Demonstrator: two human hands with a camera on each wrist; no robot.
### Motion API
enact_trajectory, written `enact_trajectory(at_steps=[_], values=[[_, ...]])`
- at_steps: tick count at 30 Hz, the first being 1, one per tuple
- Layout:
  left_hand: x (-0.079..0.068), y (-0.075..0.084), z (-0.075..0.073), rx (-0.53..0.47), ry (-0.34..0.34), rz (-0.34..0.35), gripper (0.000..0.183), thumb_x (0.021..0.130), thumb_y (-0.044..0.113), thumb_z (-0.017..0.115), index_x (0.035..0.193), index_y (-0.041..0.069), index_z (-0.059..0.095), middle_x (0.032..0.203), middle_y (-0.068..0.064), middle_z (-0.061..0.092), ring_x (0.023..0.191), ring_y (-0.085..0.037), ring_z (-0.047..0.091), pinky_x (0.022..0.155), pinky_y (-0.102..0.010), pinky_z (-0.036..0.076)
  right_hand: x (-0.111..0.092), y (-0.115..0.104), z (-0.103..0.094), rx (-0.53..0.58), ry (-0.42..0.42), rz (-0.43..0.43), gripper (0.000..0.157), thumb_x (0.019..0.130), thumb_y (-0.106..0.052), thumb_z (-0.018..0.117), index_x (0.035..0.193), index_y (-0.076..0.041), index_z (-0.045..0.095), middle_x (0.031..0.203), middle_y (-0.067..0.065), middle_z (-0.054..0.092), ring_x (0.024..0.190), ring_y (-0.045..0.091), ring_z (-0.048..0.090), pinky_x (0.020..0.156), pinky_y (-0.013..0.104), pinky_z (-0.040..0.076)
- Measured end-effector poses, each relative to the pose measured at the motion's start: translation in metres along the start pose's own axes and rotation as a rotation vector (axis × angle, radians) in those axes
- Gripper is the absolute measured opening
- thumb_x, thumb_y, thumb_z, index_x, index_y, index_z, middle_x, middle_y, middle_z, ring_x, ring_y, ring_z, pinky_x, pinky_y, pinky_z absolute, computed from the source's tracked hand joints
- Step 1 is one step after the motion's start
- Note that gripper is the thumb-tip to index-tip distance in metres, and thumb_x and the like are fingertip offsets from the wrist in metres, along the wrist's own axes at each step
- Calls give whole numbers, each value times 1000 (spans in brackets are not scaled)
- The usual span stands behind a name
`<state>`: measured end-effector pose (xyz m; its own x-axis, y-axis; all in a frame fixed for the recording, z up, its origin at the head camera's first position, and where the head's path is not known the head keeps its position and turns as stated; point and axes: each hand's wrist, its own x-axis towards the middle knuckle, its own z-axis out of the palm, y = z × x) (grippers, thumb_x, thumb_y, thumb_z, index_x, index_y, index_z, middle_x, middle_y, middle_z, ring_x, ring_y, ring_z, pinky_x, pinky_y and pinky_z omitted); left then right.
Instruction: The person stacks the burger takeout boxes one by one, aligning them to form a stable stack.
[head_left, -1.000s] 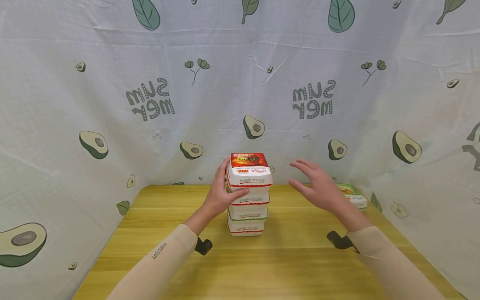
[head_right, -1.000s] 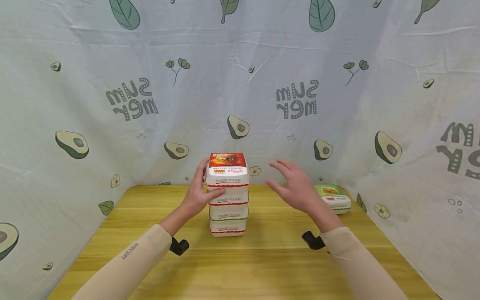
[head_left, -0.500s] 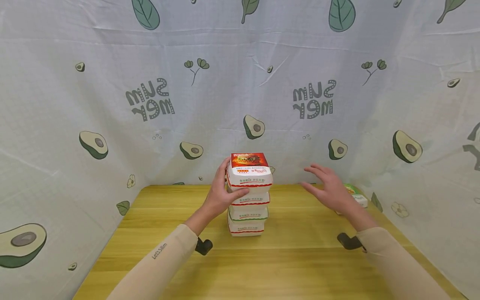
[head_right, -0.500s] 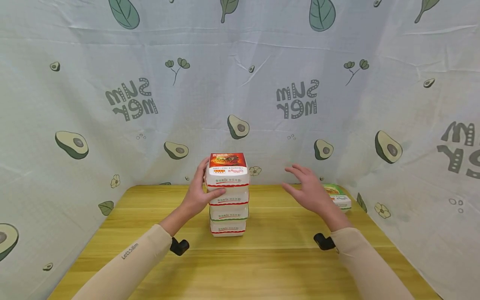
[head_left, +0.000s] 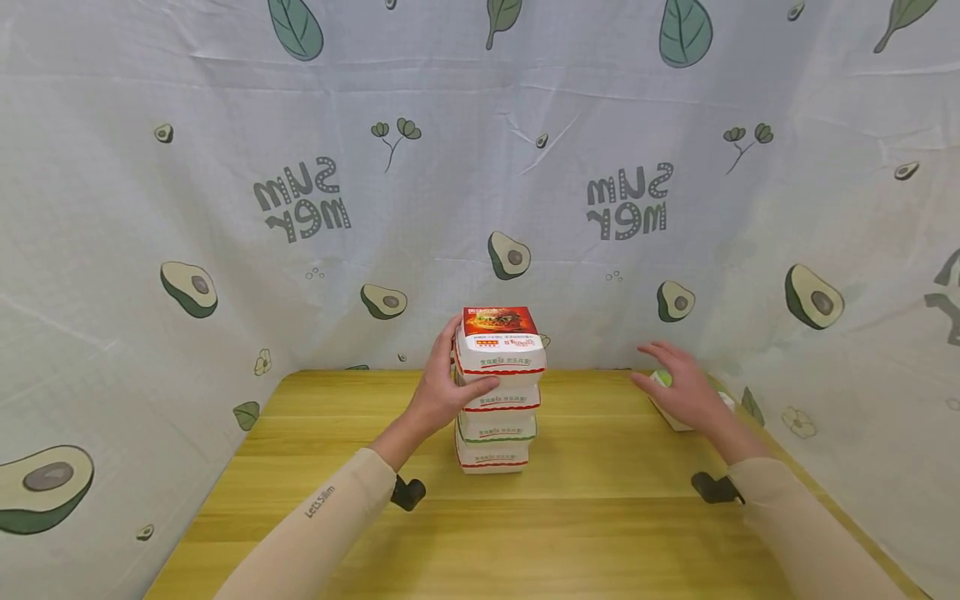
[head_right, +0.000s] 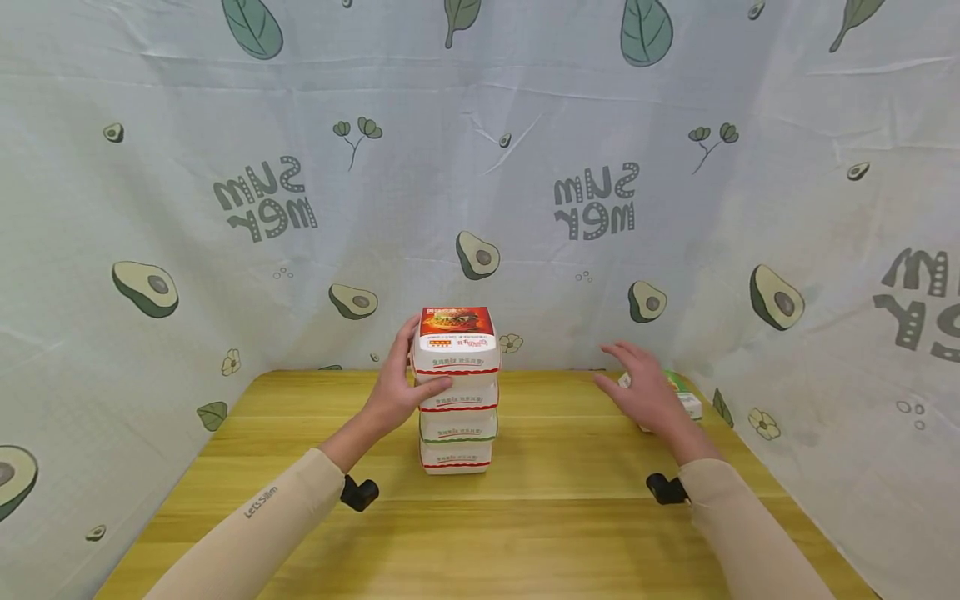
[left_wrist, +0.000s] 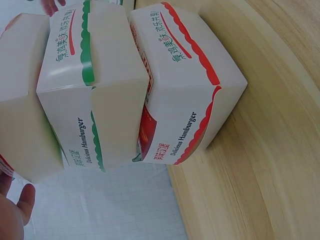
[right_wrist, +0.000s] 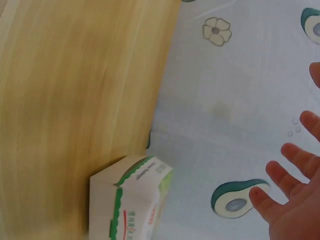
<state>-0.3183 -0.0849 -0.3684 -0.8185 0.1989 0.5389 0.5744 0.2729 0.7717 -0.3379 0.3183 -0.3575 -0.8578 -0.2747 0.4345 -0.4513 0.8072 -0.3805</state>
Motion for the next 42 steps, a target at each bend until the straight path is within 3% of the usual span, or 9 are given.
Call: enact_trajectory(at_steps=[10, 34, 42], values=[[1, 0, 1, -5, -3, 18, 103, 84, 37, 83, 158, 42, 11, 152, 4, 33, 130, -21, 46, 107, -52, 43, -6, 28, 3, -15, 39, -6, 55, 97, -25, 66, 140, 5, 50, 145, 34, 43, 133, 57, 35, 105, 72, 28], [1, 0, 1, -2, -7, 3, 104, 83, 38, 83, 158, 43, 11, 154, 5, 31, 134, -20, 44, 109, -54, 42, -18, 84, 10, -108, -15, 181, 56, 96, -24, 61, 140, 7, 45, 140, 39, 43, 124, 60, 37, 99, 73, 28], [2, -1, 2, -2, -5, 0, 104, 83, 37, 83, 158, 44, 11, 154, 5, 31, 134, -20, 43, 109, -53, 42, -21, 92, 9, -148, -12, 219, 58, 96, -28, 61, 139, 8, 46, 139, 39, 42, 120, 63, 38, 97, 73, 31]])
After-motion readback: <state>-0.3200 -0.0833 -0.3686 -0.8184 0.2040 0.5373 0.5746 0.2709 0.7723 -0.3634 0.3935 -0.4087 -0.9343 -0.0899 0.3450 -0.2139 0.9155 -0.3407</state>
